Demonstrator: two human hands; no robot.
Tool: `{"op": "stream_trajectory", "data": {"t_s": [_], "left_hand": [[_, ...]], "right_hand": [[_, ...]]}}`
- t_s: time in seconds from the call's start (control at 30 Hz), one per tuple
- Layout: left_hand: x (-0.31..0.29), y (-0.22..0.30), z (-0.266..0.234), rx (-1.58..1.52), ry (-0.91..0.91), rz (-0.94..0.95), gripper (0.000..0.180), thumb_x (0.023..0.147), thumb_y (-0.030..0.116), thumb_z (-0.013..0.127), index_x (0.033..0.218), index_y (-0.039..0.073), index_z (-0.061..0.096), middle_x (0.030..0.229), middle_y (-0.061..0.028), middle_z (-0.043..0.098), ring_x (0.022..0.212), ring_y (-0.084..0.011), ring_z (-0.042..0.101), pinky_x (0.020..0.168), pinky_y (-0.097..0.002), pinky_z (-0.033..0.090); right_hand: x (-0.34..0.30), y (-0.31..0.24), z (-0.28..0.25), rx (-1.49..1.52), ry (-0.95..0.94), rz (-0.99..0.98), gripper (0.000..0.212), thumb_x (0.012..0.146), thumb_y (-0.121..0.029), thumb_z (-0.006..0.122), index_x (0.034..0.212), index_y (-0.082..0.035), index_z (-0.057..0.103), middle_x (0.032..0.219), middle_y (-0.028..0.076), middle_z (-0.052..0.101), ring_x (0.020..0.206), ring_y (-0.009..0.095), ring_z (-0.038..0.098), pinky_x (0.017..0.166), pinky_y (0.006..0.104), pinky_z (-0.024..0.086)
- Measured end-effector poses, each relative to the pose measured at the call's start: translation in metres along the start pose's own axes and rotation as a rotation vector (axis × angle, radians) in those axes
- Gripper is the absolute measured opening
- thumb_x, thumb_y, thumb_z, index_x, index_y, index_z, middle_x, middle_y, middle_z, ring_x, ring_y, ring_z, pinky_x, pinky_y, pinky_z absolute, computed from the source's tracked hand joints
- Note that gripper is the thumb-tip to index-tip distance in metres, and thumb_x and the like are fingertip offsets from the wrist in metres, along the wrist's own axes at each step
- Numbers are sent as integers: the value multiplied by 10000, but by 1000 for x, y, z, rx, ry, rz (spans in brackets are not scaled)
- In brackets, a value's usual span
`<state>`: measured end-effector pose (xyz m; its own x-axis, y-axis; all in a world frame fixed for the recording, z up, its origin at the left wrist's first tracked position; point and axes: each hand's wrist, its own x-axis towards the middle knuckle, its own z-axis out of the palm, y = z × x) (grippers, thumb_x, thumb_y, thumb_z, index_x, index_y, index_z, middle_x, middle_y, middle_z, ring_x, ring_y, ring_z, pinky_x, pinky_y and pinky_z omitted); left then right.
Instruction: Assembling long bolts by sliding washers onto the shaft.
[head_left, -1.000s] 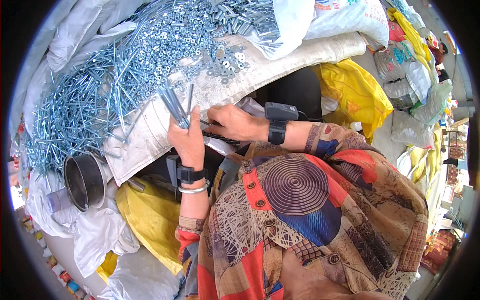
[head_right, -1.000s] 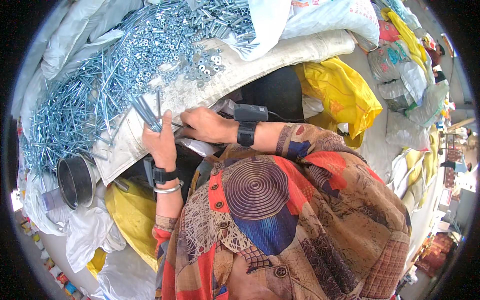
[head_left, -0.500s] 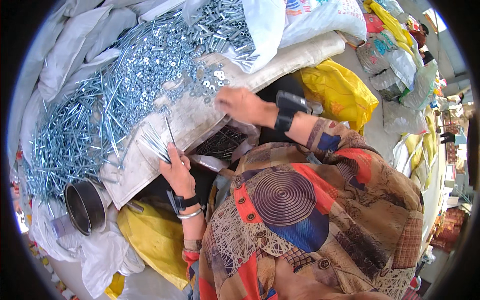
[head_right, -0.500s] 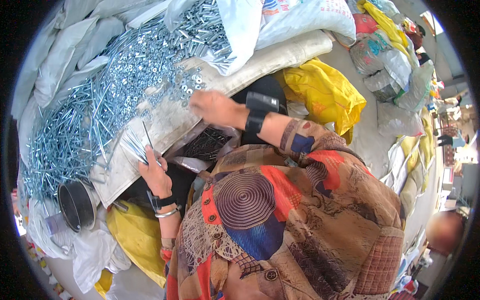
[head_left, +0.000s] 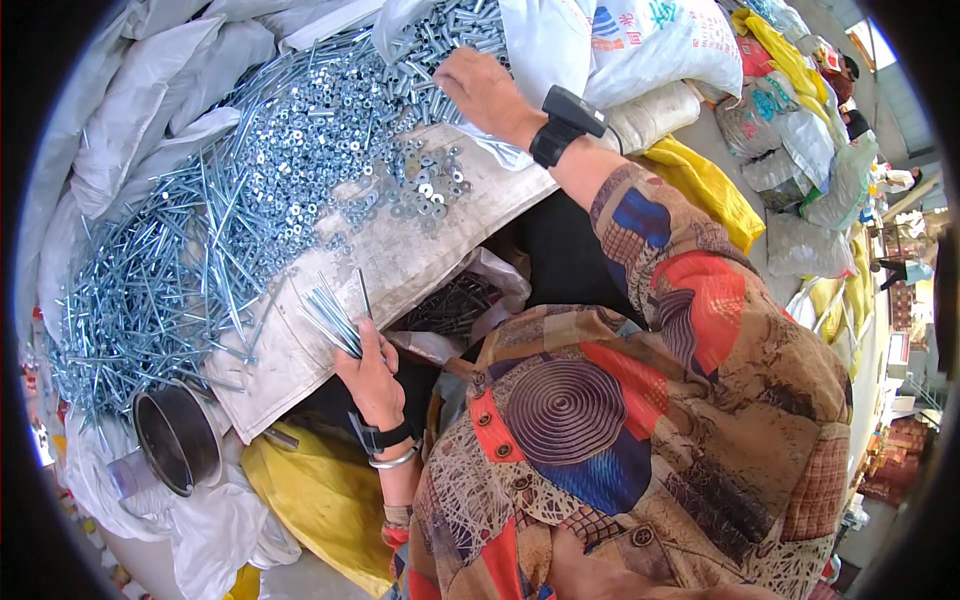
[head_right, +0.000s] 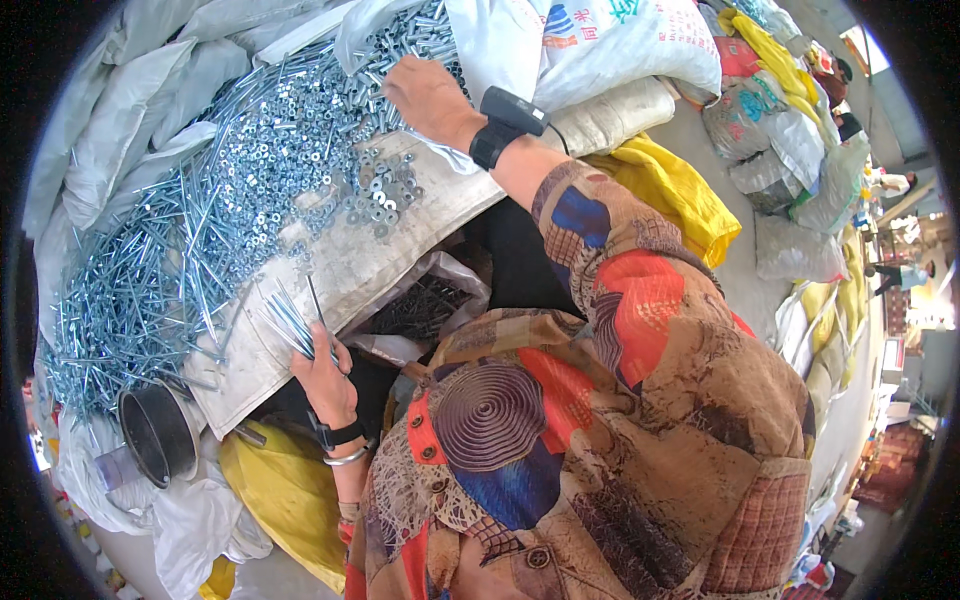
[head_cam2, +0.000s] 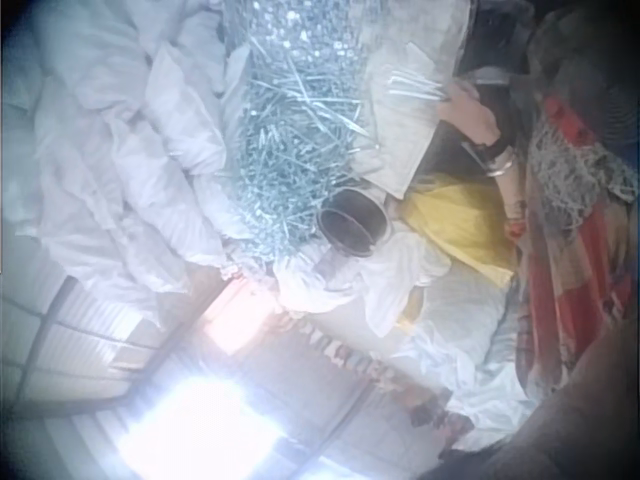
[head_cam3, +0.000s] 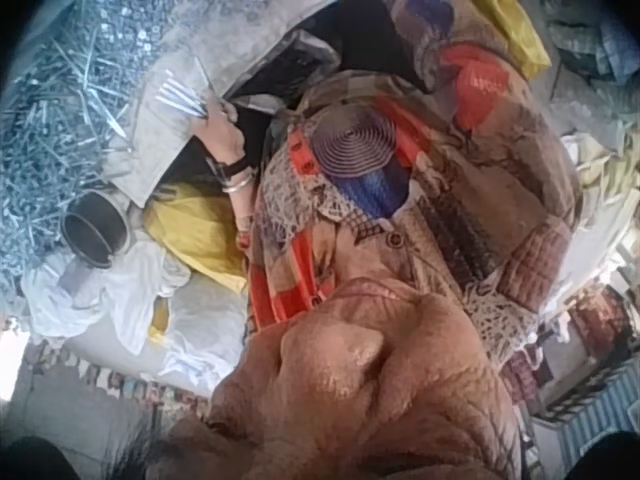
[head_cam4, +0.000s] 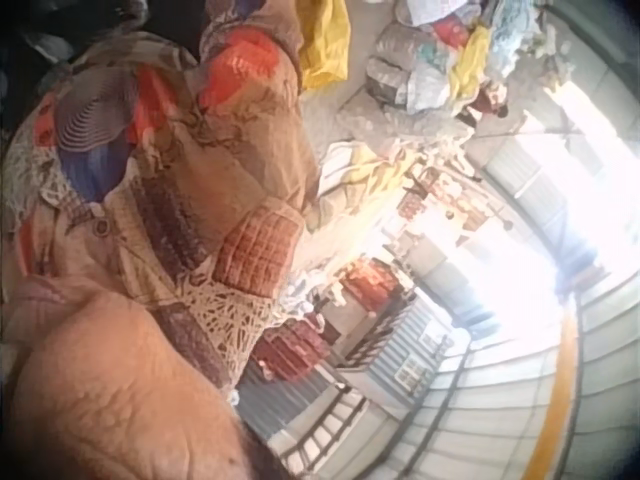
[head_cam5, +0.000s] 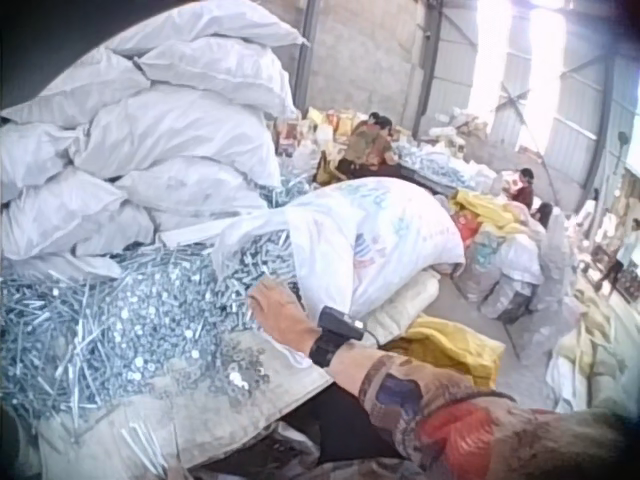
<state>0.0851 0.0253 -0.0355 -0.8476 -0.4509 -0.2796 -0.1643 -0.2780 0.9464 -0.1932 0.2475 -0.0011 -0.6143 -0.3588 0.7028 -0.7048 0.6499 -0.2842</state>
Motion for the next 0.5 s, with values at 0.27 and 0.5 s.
{"op": "stream_trajectory", "data": {"t_s": [0.27,0.5], "left_hand": [[1,3,8,-22,-37,-21,258,944,220,555,765,61,459,600,7,423,454,-66,386,385,-213,271],[1,0,7,-58,-52,-50,213,945,198,547,805,57,470,617,2,440,460,-71,398,385,-215,272]], "right_hand": [[-72,-51,30,189,-111,248,341,890,-226,549,1111,33,537,1025,196,563,991,341,530,850,403,435],[-59,-82,13,271,-280,238,447,904,-291,542,1212,28,482,1202,214,502,1124,354,489,958,401,401]]}}
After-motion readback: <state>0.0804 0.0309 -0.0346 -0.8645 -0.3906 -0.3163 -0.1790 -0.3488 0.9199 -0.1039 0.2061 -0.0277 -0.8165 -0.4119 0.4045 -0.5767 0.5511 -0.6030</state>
